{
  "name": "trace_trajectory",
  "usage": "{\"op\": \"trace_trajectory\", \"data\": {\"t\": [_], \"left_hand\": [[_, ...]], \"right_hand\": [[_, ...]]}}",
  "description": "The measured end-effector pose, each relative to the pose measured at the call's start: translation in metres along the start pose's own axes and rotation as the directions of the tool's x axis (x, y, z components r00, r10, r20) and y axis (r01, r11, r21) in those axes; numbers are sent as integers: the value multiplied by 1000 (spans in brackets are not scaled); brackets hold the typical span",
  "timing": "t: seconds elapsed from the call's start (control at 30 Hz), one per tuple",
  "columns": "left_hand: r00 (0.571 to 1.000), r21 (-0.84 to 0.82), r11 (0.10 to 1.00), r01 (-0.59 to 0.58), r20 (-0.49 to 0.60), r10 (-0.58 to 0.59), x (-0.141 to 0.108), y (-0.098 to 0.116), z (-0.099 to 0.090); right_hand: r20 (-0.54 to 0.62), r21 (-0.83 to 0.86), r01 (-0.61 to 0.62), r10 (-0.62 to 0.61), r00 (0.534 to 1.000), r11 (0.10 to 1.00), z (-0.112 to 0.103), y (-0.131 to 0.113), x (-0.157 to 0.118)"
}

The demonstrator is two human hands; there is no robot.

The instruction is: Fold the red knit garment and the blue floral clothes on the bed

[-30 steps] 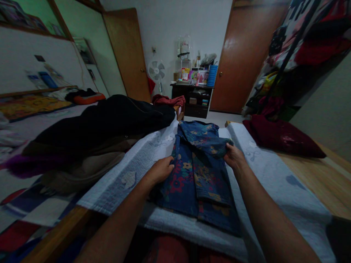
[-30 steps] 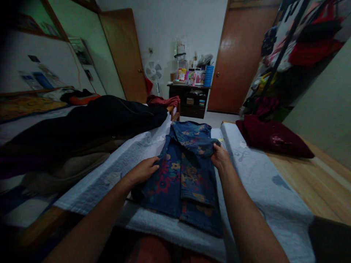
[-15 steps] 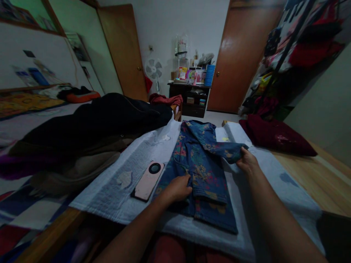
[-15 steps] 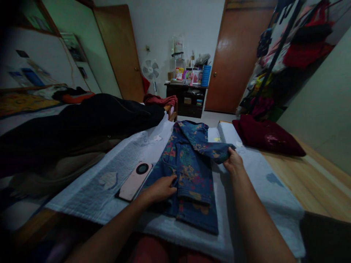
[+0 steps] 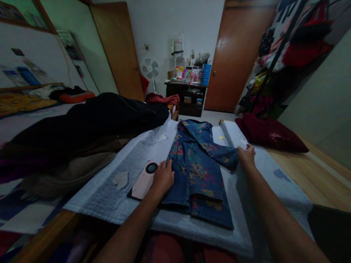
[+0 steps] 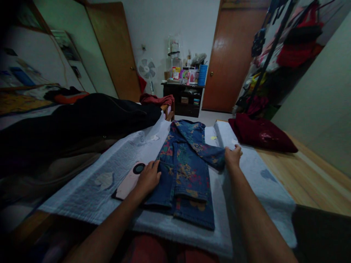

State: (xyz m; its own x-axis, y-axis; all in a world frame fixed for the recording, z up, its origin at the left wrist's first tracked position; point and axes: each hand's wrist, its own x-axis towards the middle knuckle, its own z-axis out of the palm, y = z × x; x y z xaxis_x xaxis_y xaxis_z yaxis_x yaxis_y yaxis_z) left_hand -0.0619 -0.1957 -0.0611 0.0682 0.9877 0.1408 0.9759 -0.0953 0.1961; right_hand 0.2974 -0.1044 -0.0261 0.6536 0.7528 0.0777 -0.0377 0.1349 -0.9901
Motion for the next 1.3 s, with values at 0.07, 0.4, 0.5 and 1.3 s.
{"op": "trace_trajectory", "data": {"t": [0.07,0.4,0.5,1.3], "left_hand": [[999,2,1000,25,38,-25,3,-5,0],[986,-82,993,80,152,-67,10,-12,1],[985,-8,995,102,140,-100,3,-15,1],[985,13,984,-175,0,175,-3,-1,39]], "right_hand": [[-45,-287,239,-263,964,927,7,0,-23],[903,-371,758,20,428,536,78,9,-171],[883,-461,793,115,456,399,87,13,-183],[699,-710,632,203,685,311,112,19,-178]]}}
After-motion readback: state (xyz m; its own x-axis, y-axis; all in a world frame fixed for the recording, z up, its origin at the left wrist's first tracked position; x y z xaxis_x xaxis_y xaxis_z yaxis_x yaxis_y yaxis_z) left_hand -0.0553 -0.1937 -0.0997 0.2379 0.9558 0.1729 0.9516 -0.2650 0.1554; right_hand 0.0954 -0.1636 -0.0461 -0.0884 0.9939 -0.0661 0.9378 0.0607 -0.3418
